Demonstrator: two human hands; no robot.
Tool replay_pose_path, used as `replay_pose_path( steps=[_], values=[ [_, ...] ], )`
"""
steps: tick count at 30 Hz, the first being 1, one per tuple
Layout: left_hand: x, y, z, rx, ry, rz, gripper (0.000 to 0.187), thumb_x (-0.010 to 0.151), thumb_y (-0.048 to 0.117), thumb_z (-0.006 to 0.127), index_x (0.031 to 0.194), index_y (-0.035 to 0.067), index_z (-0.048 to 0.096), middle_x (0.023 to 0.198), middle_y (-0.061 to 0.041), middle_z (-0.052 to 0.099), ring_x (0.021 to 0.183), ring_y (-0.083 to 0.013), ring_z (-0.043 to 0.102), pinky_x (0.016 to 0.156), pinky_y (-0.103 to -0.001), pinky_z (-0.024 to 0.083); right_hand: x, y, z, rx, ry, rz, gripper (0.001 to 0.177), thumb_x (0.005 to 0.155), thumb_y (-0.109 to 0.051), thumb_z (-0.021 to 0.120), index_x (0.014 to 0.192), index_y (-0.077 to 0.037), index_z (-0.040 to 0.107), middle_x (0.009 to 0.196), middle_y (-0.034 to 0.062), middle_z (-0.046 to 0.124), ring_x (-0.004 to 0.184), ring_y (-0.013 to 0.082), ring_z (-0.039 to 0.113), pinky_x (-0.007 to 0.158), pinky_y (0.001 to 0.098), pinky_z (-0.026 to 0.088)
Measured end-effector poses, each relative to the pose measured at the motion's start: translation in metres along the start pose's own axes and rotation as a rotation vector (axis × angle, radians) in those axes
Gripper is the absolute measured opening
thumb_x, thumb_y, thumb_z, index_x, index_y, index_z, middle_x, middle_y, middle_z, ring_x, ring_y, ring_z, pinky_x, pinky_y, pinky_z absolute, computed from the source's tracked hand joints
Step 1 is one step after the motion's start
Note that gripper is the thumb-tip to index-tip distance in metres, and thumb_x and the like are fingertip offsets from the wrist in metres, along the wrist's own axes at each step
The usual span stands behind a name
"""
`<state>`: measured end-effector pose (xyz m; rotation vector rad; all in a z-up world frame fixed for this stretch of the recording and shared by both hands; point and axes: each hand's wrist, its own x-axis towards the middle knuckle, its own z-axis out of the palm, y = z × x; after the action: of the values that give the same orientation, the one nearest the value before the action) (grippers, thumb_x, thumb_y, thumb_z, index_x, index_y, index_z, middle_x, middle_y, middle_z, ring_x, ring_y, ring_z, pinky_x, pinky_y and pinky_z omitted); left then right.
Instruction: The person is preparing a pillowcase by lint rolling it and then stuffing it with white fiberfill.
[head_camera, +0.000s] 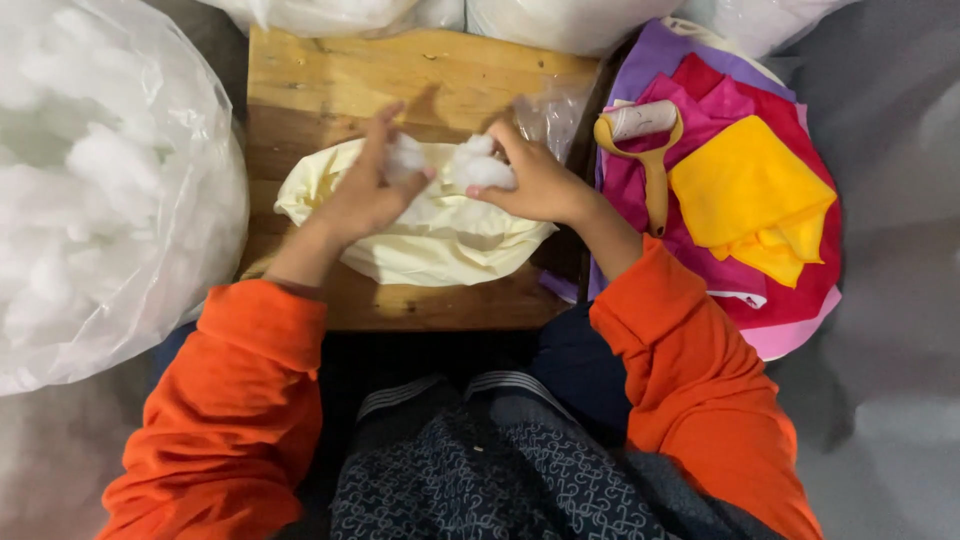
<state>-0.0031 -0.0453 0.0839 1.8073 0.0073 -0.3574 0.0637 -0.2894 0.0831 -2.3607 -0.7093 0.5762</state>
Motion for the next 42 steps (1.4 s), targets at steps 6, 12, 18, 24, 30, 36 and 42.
replay_pose_path(
  steps=[6, 12, 18, 24, 30, 36, 42],
  values=[
    [0.038, -0.09, 0.047, 0.479, -0.178, 0.136, 0.055, 0.089, -0.002, 0.042, 0.14, 0.015, 0.029, 0.138, -0.025, 0.049, 0.133, -0.0472, 0.052, 0.112, -0.055, 0.045, 0.034, 0.046, 0.05, -0.187, -0.173, -0.201, 0.034, 0.073, -0.008, 0.081, 0.098, 0.0, 0.06, 0.102, 0.0253, 0.067, 0.102, 0.0488, 0.067, 0.086, 0.0535, 0.054],
    [0.032, -0.067, 0.024, 1.062, -0.228, -0.212, 0.073, 0.092, 0.031, 0.072, 0.158, 0.021, 0.041, 0.172, -0.009, 0.02, 0.148, -0.0494, 0.028, 0.099, -0.075, 0.043, 0.035, 0.061, 0.066, -0.44, -0.21, -0.092, 0.045, 0.073, -0.011, 0.08, 0.117, -0.009, 0.07, 0.129, 0.0214, 0.059, 0.107, 0.0462, 0.068, 0.09, 0.0532, 0.059],
    [0.038, -0.098, 0.015, 0.964, 0.05, -0.102, 0.061, 0.09, 0.037, 0.074, 0.134, -0.002, 0.059, 0.112, -0.023, 0.069, 0.1, -0.0461, 0.072, 0.078, -0.055, 0.06, 0.022, 0.055, 0.051, -0.59, -0.264, 0.093, 0.058, 0.064, -0.007, 0.091, 0.118, -0.007, 0.07, 0.115, 0.0251, 0.06, 0.094, 0.0522, 0.071, 0.075, 0.0636, 0.059],
    [0.059, -0.112, 0.034, 0.871, -0.088, 0.019, 0.053, 0.093, 0.029, 0.059, 0.143, 0.013, 0.055, 0.135, -0.02, 0.06, 0.117, -0.0477, 0.065, 0.086, -0.061, 0.058, 0.011, -0.002, 0.035, -0.223, -0.2, -0.397, 0.028, 0.103, -0.03, 0.059, 0.119, -0.008, 0.066, 0.113, 0.0247, 0.067, 0.113, 0.0516, 0.062, 0.095, 0.0576, 0.051],
    [0.031, -0.079, 0.042, 0.897, -0.213, -0.316, 0.067, 0.103, 0.029, 0.054, 0.164, 0.022, 0.028, 0.173, -0.011, 0.007, 0.15, -0.056, 0.013, 0.102, -0.077, 0.041, 0.031, 0.026, 0.091, -0.604, -0.172, -0.172, 0.02, 0.095, -0.024, 0.064, 0.107, -0.014, 0.076, 0.114, 0.019, 0.064, 0.11, 0.041, 0.059, 0.087, 0.0556, 0.054],
    [0.029, -0.077, 0.04, 1.028, -0.11, -0.406, 0.075, 0.097, 0.061, 0.054, 0.158, 0.019, 0.041, 0.157, -0.024, 0.037, 0.133, -0.0586, 0.042, 0.095, -0.068, 0.047, 0.044, 0.115, 0.116, -0.631, -0.209, 0.431, 0.029, 0.081, -0.014, 0.076, 0.103, 0.004, 0.073, 0.087, 0.0283, 0.07, 0.079, 0.0482, 0.073, 0.062, 0.058, 0.059],
    [0.039, -0.087, 0.039, 1.035, 0.077, -0.148, 0.061, 0.096, 0.051, 0.067, 0.129, 0.0, 0.068, 0.131, -0.025, 0.057, 0.097, -0.0481, 0.07, 0.06, -0.057, 0.061, 0.006, -0.021, 0.017, -0.329, -0.21, 0.037, 0.062, 0.078, -0.025, 0.087, 0.125, -0.01, 0.05, 0.119, 0.0265, 0.056, 0.111, 0.0529, 0.064, 0.093, 0.0596, 0.053]
  ],
)
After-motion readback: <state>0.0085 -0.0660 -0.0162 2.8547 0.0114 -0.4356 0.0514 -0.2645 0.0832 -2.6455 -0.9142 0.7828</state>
